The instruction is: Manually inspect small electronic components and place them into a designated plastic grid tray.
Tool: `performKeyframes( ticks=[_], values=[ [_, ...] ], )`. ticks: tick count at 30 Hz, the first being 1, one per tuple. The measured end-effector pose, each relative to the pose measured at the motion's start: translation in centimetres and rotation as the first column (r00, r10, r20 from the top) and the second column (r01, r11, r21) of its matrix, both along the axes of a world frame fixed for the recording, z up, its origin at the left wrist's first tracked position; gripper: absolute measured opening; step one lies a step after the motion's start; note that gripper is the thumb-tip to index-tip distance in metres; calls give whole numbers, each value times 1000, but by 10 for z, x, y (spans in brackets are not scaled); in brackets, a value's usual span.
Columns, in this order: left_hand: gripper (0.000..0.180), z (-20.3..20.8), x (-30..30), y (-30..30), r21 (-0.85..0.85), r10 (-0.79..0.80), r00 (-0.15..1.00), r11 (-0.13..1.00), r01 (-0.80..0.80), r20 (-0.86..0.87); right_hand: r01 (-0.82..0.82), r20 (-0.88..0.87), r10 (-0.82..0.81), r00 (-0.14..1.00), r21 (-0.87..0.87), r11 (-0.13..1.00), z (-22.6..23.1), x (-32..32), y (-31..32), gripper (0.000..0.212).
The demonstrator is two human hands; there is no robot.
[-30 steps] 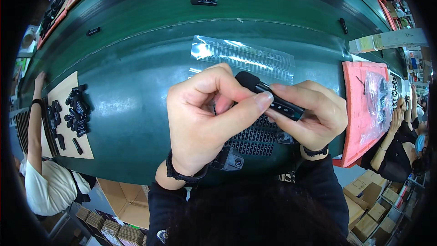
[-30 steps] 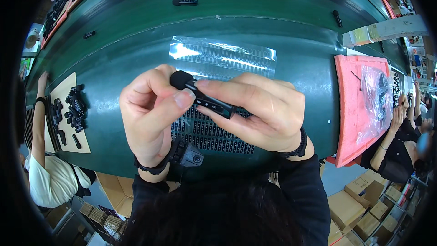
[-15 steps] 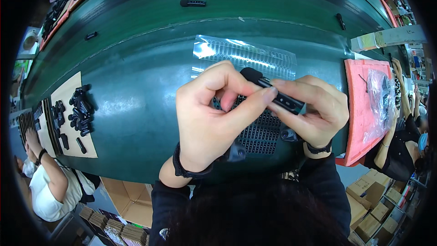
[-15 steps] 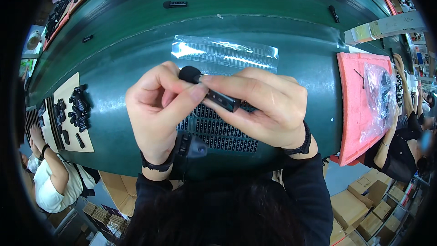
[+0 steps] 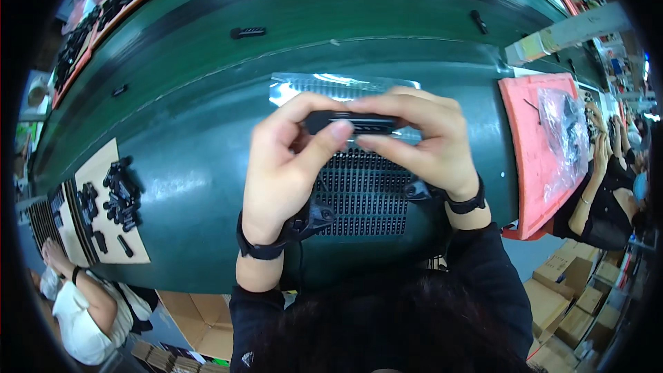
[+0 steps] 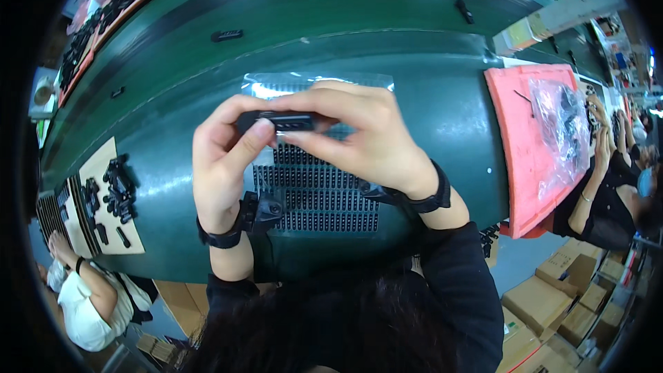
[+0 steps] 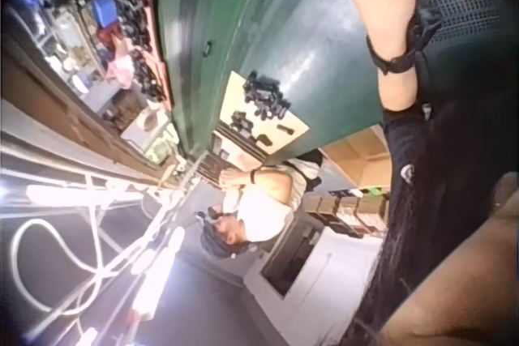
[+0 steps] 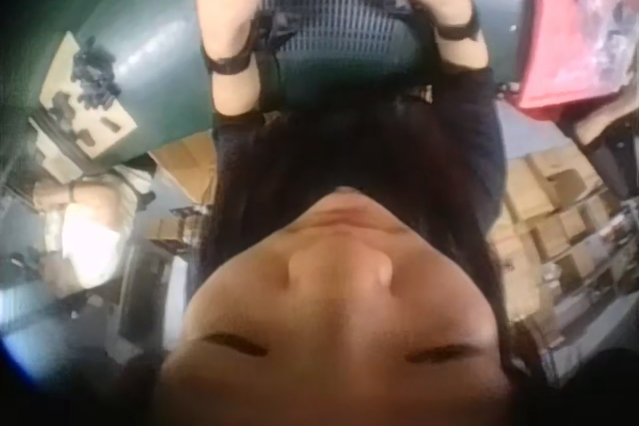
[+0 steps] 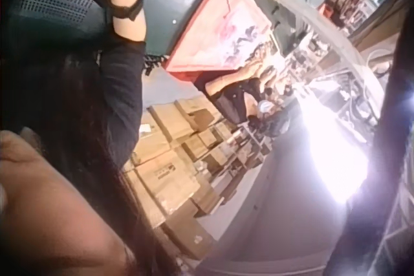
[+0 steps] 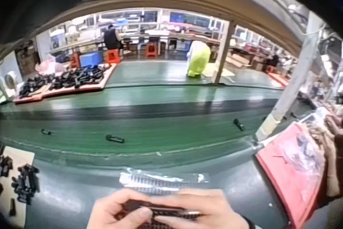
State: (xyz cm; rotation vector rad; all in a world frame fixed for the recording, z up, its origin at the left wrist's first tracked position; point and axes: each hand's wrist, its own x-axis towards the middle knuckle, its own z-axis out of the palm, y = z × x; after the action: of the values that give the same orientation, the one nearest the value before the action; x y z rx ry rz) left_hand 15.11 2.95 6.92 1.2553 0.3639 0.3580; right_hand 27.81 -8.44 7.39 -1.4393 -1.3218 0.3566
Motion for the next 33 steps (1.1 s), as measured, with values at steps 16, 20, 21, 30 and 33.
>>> performKeyframes(
  ticks=[16, 20, 21, 30, 33],
  values=[
    [12, -23, 22, 1, 793, 449, 892, 562, -235, -55, -378, -384, 283, 879, -198, 904, -35, 61, 43, 25],
    [15, -20, 25, 5, 864, 538, 843, 416, -282, 16, -183, -294, 65, 954, -392, 902, -58, 125, 81, 22],
    [15, -18, 23, 7, 829, 530, 848, 464, -312, 22, -82, -237, -27, 971, -440, 894, -65, 141, 89, 21],
    [14, -1, -1, 16, 692, 513, 857, 601, -399, 49, 487, 460, -309, 833, -342, 804, -124, 233, 92, 42],
    [14, 5, -8, 18, 683, 514, 856, 605, -409, 57, 862, 599, -620, 506, -342, 374, -120, 273, 63, 53]
  ],
)
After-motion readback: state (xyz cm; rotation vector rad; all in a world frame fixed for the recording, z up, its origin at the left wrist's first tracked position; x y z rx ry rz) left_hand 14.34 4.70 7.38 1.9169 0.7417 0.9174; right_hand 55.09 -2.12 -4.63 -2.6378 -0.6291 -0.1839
